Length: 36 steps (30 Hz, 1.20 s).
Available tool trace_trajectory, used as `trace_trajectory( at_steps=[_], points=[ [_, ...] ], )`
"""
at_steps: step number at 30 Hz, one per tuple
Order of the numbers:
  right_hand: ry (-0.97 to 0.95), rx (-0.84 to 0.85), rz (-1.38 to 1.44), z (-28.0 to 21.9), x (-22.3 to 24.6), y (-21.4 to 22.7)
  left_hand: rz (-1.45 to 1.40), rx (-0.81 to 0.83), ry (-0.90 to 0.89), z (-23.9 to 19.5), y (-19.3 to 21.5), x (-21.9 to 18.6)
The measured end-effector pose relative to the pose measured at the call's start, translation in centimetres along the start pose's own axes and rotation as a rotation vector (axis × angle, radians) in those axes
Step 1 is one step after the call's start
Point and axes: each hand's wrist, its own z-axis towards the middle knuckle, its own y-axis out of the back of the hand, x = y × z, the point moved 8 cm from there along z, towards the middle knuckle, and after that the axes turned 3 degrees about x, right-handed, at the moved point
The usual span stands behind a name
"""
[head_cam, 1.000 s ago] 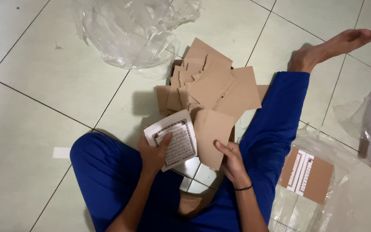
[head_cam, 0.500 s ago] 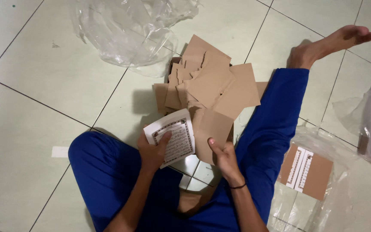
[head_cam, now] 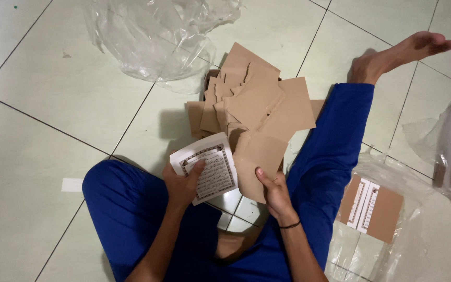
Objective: The person sits on the floor and assembles small cardboard boxes by inserting white paper inserts into the cardboard frames. They handle the components by hand, repeatedly picking up a frame and an insert, fitting them together, and placing the finished unit aside.
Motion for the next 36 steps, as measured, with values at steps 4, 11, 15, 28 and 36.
trace_trajectory(
  at_steps=[4,11,15,28,36],
  points=[
    [-0.020,0.002,0.048,0.1,-0.1,-0.2,-0.021,0.012,-0.002,-0.1,0.1,-0.4],
    [-0.039,0.022,0.065,1.2,-2.4,1.7,0.004,-0.055,-0.024,-1.0,1.1,3.2],
    [-0.024,0.046,0.038,1.7,-4.3,3.3,0.084,-0.107,-0.014,-1.0,1.2,2.9],
    [0.066,0.032,-0.271,0.9,-2.6,2.4,-0.015,-0.125,0.207,-1.4,0.0,1.2],
    [0.088,0.111,-0.212,0.4,-1.0,0.6,-0.002,-0.151,0.211,-0.7,0.3,1.0]
  ],
)
